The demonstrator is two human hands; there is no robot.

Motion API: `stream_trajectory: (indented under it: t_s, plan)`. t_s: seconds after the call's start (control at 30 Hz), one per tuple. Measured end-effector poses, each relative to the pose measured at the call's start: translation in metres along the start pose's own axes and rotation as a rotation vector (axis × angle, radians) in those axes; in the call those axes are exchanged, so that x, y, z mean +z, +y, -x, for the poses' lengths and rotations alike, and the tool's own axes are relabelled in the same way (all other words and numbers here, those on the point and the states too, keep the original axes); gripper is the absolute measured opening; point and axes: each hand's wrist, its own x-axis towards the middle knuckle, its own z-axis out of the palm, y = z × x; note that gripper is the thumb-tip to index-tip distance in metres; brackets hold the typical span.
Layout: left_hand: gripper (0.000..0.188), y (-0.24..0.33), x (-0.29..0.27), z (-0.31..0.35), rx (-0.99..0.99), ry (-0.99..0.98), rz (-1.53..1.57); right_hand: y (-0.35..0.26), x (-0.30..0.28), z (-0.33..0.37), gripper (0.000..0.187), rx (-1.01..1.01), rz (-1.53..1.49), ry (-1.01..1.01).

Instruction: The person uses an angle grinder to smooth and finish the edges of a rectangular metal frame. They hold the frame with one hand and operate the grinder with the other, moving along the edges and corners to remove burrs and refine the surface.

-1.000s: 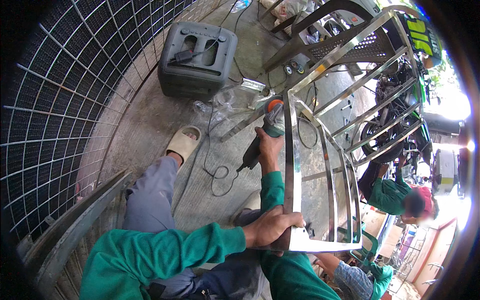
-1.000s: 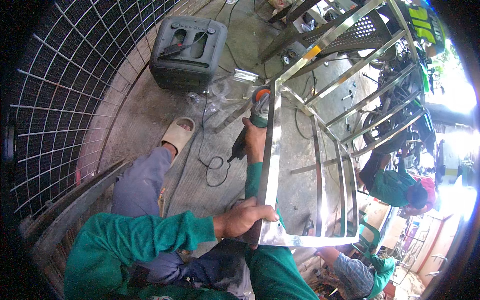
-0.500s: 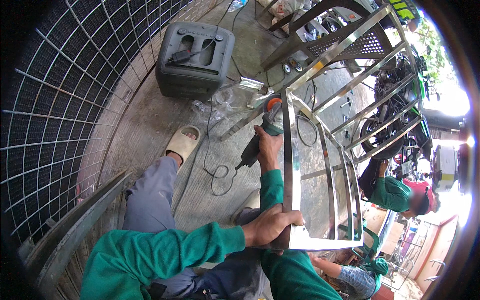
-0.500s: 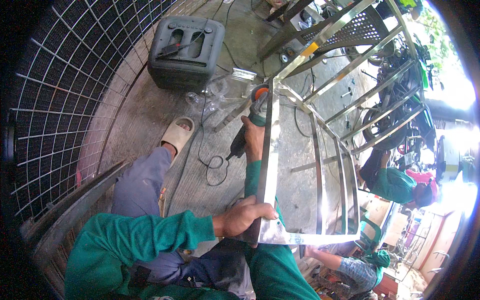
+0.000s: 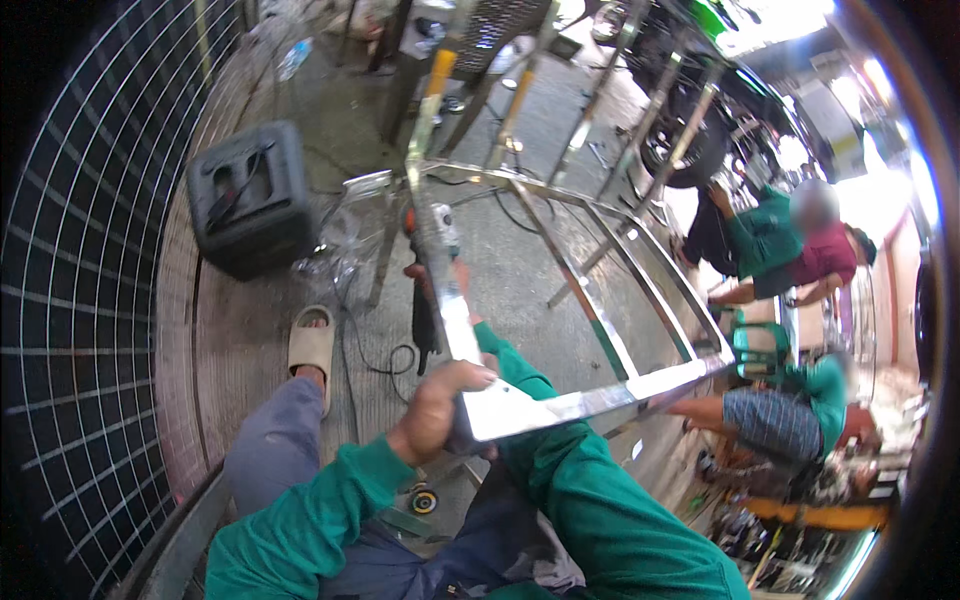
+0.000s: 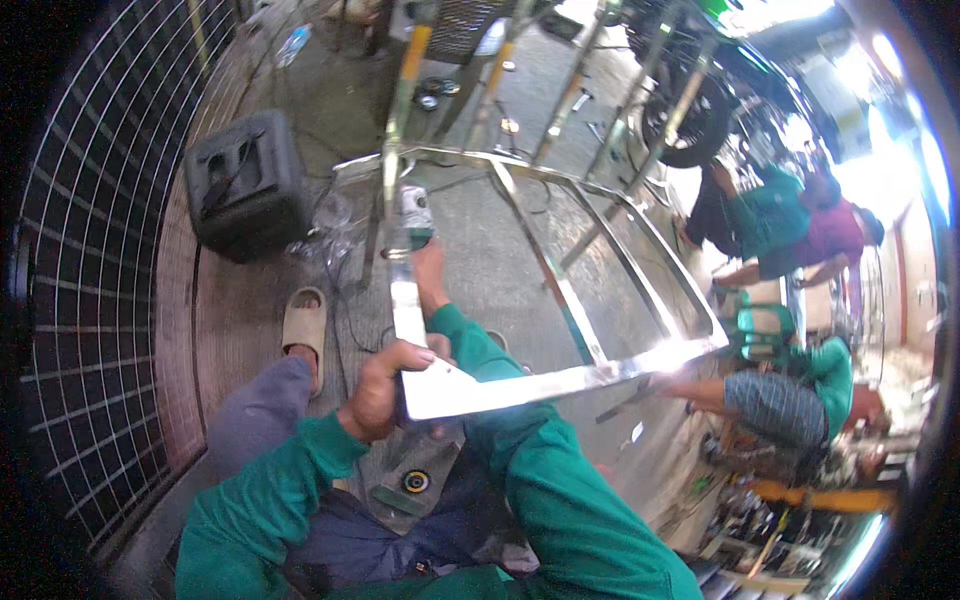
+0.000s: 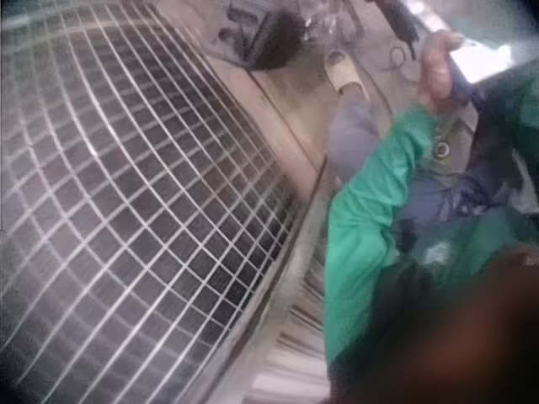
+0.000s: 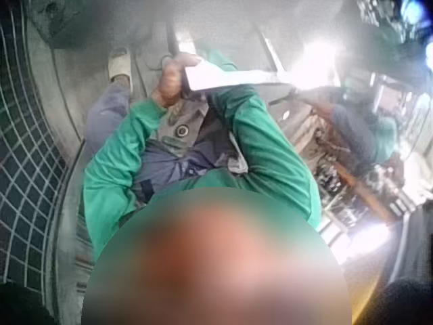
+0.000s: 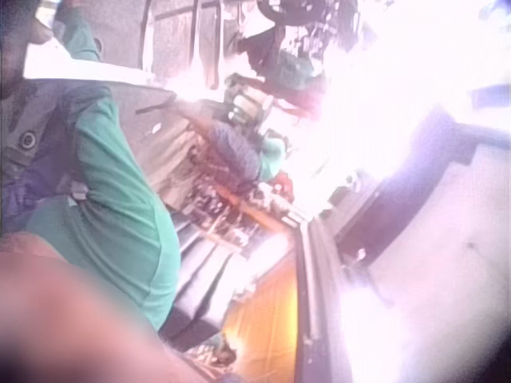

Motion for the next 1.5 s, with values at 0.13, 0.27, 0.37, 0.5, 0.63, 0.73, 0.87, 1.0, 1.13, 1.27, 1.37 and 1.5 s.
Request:
stream_trajectory:
  t_s: [0.13, 0.27, 0.37, 0.5, 0.63, 0.73, 0.87, 1.0, 1.13, 1.27, 1.37, 1.5]
  plan:
    - [0.037, 0.003, -0.002, -0.002, 0.043, -0.087, -0.067, 0.016, -0.018, 0.032, 0.055, 0.167, -0.330, 0.058]
    - [0.040, 0.006, 0.002, -0.005, 0.097, -0.112, -0.146, 0.042, -0.059, 0.057, 0.046, 0.277, -0.389, 0.034]
    - [0.043, 0.012, 0.005, -0.001, 0.114, -0.057, -0.226, 0.069, -0.102, 0.073, 0.053, 0.285, -0.213, 0.058]
    - [0.041, 0.008, 0.012, 0.016, 0.229, 0.239, -0.278, 0.117, -0.157, 0.110, 0.041, -0.440, -0.001, -0.128]
    - [0.042, 0.008, 0.026, 0.027, 0.289, 0.293, -0.355, 0.118, -0.156, 0.132, 0.033, 0.186, -1.073, 0.030]
    - [0.042, 0.009, 0.035, 0.030, 0.305, 0.348, -0.492, 0.111, -0.173, 0.157, 0.026, 0.361, -0.878, 0.105]
    - [0.042, 0.012, 0.038, 0.033, 0.325, 0.452, -0.632, 0.105, -0.192, 0.195, 0.027, 0.403, -0.895, 0.027]
    - [0.039, 0.022, 0.039, 0.035, 0.330, 0.630, -0.825, 0.103, -0.201, 0.214, 0.028, 0.386, -0.912, -0.042]
    - [0.037, 0.037, 0.049, 0.040, 0.222, 0.754, -1.130, 0.098, -0.210, 0.236, 0.032, 0.393, -1.030, -0.182]
    - [0.040, 0.045, 0.061, 0.034, 0.182, 0.803, -1.282, 0.090, -0.219, 0.261, 0.039, 0.368, -1.149, -0.301]
    - [0.042, 0.053, 0.068, 0.023, 0.138, 0.887, -1.341, 0.084, -0.225, 0.274, 0.037, 0.311, -1.178, -0.378]
    - [0.047, 0.065, 0.068, 0.008, 0.107, 0.960, -1.572, 0.076, -0.226, 0.288, 0.036, 0.290, -1.321, -0.457]
